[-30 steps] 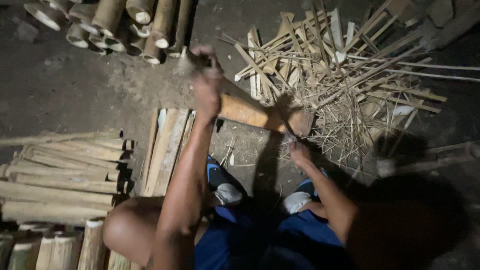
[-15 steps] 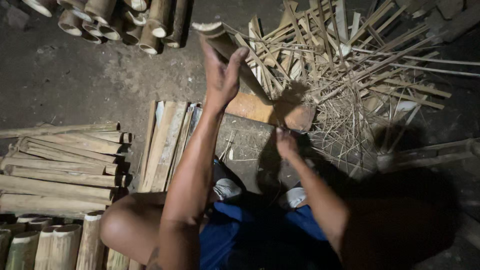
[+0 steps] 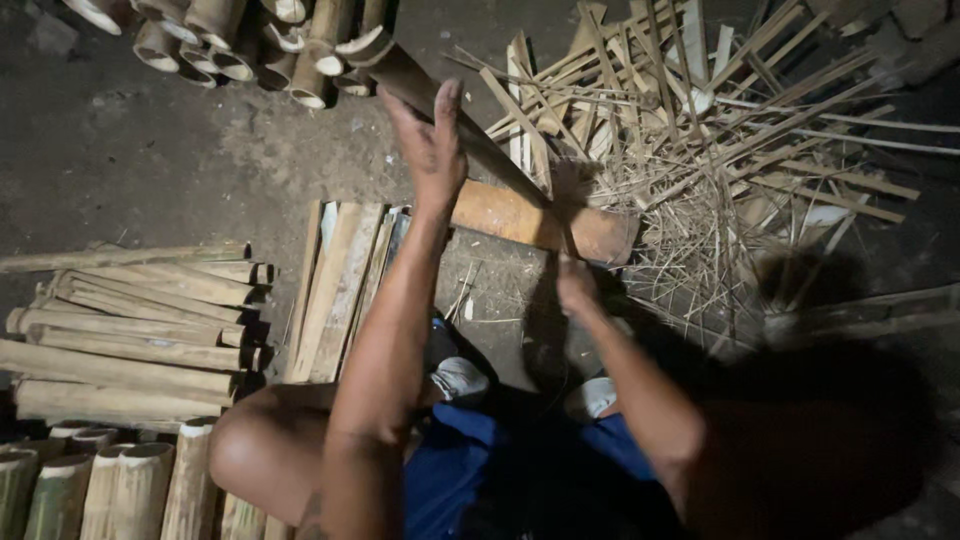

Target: The person sits on the floor and uses a knife to split bamboo poles into thin strips. They repeatedly pick up bamboo pieces, split them on a wooden block, and place the resulting strips aside.

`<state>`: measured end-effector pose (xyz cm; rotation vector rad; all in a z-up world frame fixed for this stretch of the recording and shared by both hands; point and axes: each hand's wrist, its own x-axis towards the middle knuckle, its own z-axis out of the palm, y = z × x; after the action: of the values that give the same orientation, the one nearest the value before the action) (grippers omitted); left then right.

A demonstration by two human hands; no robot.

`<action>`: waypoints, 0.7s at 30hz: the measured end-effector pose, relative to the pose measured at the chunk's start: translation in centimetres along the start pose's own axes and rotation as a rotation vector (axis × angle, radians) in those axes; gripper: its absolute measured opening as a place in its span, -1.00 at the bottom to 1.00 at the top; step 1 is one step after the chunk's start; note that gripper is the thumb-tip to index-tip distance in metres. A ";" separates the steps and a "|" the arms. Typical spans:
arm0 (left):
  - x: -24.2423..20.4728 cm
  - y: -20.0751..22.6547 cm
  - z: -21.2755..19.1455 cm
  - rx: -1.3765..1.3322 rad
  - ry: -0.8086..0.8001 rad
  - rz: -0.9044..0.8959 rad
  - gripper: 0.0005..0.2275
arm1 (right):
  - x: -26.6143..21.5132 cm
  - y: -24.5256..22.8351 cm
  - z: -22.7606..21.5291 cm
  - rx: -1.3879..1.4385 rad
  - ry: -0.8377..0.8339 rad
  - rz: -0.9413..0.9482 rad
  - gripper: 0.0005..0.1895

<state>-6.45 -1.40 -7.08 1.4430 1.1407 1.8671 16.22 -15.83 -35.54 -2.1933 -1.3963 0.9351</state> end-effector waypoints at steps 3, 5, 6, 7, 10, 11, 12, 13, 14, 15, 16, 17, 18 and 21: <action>-0.3 -0.6 -1.0 0.009 -0.055 0.034 -0.44 | 0.2 1.6 -2.2 0.012 -0.031 0.007 -0.40; -1.7 -1.5 -1.3 -0.036 -0.061 0.032 -0.55 | -2.4 2.5 -2.1 0.060 -0.002 -0.123 -0.39; -1.9 -1.9 -1.0 -0.129 -0.053 0.031 -0.58 | -3.0 2.2 -1.6 0.091 0.021 -0.202 -0.39; -2.0 -2.1 -0.5 -0.221 -0.046 0.030 -0.59 | -3.7 1.9 -0.9 0.092 0.080 -0.291 -0.38; -2.7 -2.6 -0.2 -0.335 0.019 0.078 -0.58 | -5.1 1.3 1.7 0.058 0.194 -0.387 -0.37; -2.5 -2.6 -0.2 -0.343 0.023 0.071 -0.60 | -4.7 1.2 2.0 0.042 0.199 -0.334 -0.36; -2.4 -2.8 -0.4 -0.348 0.029 0.065 -0.62 | -3.8 1.1 2.2 0.041 0.173 -0.250 -0.37; -2.5 -3.0 -0.7 -0.353 0.036 0.059 -0.63 | -3.1 1.5 2.0 0.028 0.093 -0.106 -0.34; -2.8 -3.3 -1.0 -0.225 0.028 0.067 -0.63 | -2.2 1.9 1.6 0.005 0.038 -0.009 -0.33; -3.2 -3.8 -1.3 -0.097 0.022 0.075 -0.63 | -1.8 2.7 1.1 0.002 -0.014 0.082 -0.32; -3.6 -4.3 -1.7 0.030 0.016 0.086 -0.62 | -1.2 3.1 0.6 0.014 -0.025 0.098 -0.32; -4.2 -5.0 -1.7 0.355 0.024 0.250 -0.56 | -0.9 3.5 0.4 0.037 -0.033 0.097 -0.31; -5.1 -5.7 -1.4 0.678 0.040 0.408 -0.49 | -0.7 3.8 -0.1 0.060 -0.025 0.069 -0.30; -7.9 -7.5 -1.4 0.276 -0.543 -0.010 -0.61 | -1.6 4.3 -0.1 0.213 -0.166 0.217 -0.23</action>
<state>-6.07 -4.32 -17.67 1.9331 1.1437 1.2179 18.58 -19.12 -37.66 -2.1744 -1.0818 1.3049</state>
